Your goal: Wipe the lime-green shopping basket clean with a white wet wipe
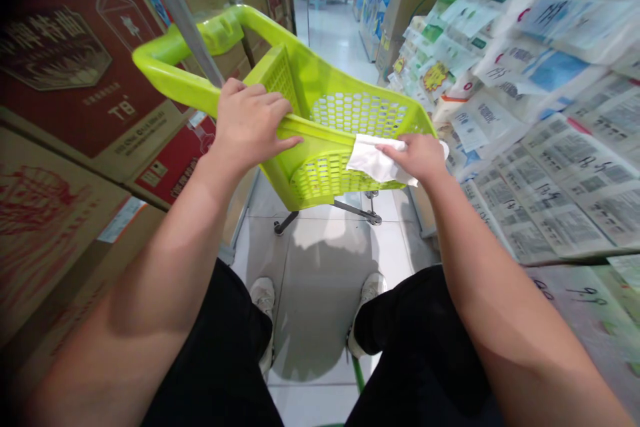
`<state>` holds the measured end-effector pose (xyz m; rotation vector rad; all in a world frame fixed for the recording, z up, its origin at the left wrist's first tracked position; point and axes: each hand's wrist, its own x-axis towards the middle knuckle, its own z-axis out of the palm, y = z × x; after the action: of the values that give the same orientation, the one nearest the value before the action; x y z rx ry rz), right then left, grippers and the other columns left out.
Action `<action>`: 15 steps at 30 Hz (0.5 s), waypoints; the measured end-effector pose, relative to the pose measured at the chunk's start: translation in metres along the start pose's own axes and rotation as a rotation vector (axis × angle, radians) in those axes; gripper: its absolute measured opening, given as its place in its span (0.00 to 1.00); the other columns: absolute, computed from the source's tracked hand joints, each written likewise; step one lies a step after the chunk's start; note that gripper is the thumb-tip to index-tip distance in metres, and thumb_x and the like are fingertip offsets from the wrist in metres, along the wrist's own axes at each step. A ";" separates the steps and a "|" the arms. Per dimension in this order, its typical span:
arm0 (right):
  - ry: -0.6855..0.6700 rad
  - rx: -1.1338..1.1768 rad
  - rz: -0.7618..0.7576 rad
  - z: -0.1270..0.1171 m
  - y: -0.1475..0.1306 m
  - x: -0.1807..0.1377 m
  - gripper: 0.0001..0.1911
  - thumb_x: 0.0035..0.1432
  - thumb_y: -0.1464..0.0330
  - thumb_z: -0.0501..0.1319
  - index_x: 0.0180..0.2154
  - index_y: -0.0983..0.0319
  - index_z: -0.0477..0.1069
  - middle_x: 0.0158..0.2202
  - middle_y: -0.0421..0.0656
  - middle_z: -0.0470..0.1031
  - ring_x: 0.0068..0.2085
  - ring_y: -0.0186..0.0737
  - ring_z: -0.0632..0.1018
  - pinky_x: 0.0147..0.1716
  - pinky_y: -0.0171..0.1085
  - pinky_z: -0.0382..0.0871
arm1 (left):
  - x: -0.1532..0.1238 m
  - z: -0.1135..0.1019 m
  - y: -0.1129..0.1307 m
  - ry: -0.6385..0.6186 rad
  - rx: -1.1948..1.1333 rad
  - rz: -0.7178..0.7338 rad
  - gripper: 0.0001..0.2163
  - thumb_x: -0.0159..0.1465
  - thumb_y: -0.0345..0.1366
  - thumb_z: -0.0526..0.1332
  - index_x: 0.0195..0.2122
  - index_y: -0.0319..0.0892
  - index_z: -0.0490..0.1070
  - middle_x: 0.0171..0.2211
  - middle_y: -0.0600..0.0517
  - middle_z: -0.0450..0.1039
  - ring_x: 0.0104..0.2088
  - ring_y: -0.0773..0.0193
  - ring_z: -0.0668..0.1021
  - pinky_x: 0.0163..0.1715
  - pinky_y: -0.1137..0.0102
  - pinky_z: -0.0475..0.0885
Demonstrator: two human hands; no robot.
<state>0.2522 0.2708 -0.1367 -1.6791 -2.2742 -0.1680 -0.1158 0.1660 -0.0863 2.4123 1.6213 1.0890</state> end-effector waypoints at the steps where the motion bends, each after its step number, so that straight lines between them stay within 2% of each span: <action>1: -0.005 -0.005 0.026 0.000 0.006 -0.001 0.36 0.64 0.36 0.62 0.42 0.63 0.85 0.36 0.58 0.85 0.37 0.56 0.79 0.34 0.43 0.58 | -0.001 0.000 0.000 0.003 -0.013 -0.003 0.25 0.58 0.70 0.70 0.47 0.60 0.76 0.48 0.51 0.85 0.71 0.32 0.62 0.78 0.36 0.35; 4: -0.035 -0.028 0.049 -0.002 0.016 -0.003 0.37 0.63 0.36 0.63 0.44 0.64 0.86 0.37 0.60 0.85 0.39 0.59 0.80 0.34 0.44 0.59 | -0.003 0.000 -0.004 0.000 -0.050 -0.039 0.27 0.57 0.70 0.71 0.48 0.60 0.77 0.49 0.50 0.85 0.72 0.30 0.62 0.78 0.36 0.36; 8: -0.114 -0.028 -0.006 -0.010 0.017 -0.010 0.40 0.65 0.33 0.57 0.37 0.62 0.84 0.33 0.57 0.82 0.36 0.57 0.79 0.33 0.45 0.60 | -0.002 -0.003 -0.015 0.032 -0.119 -0.109 0.28 0.60 0.74 0.64 0.52 0.63 0.78 0.50 0.52 0.85 0.75 0.33 0.54 0.77 0.35 0.32; 10: -0.153 0.017 -0.052 -0.015 0.019 -0.015 0.40 0.65 0.32 0.54 0.32 0.60 0.80 0.28 0.53 0.79 0.32 0.52 0.77 0.32 0.45 0.60 | 0.000 -0.007 -0.019 0.028 -0.114 -0.102 0.31 0.60 0.76 0.62 0.53 0.63 0.78 0.53 0.54 0.85 0.77 0.33 0.50 0.77 0.34 0.29; 13: -0.226 0.116 -0.099 -0.022 0.020 -0.023 0.41 0.63 0.28 0.51 0.24 0.57 0.71 0.22 0.45 0.71 0.26 0.45 0.72 0.30 0.44 0.60 | 0.000 -0.013 -0.019 0.018 -0.087 -0.078 0.36 0.55 0.78 0.66 0.55 0.61 0.78 0.61 0.55 0.80 0.77 0.32 0.48 0.77 0.33 0.27; 15: -0.262 0.138 -0.114 -0.025 0.018 -0.026 0.43 0.61 0.25 0.48 0.22 0.55 0.66 0.20 0.43 0.67 0.25 0.43 0.69 0.29 0.43 0.59 | -0.003 -0.012 -0.015 0.080 -0.099 -0.098 0.38 0.53 0.77 0.69 0.58 0.60 0.77 0.68 0.54 0.74 0.78 0.32 0.46 0.79 0.35 0.28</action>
<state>0.2807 0.2460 -0.1228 -1.5808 -2.5067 0.1919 -0.1348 0.1659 -0.0851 2.2313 1.6469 1.2325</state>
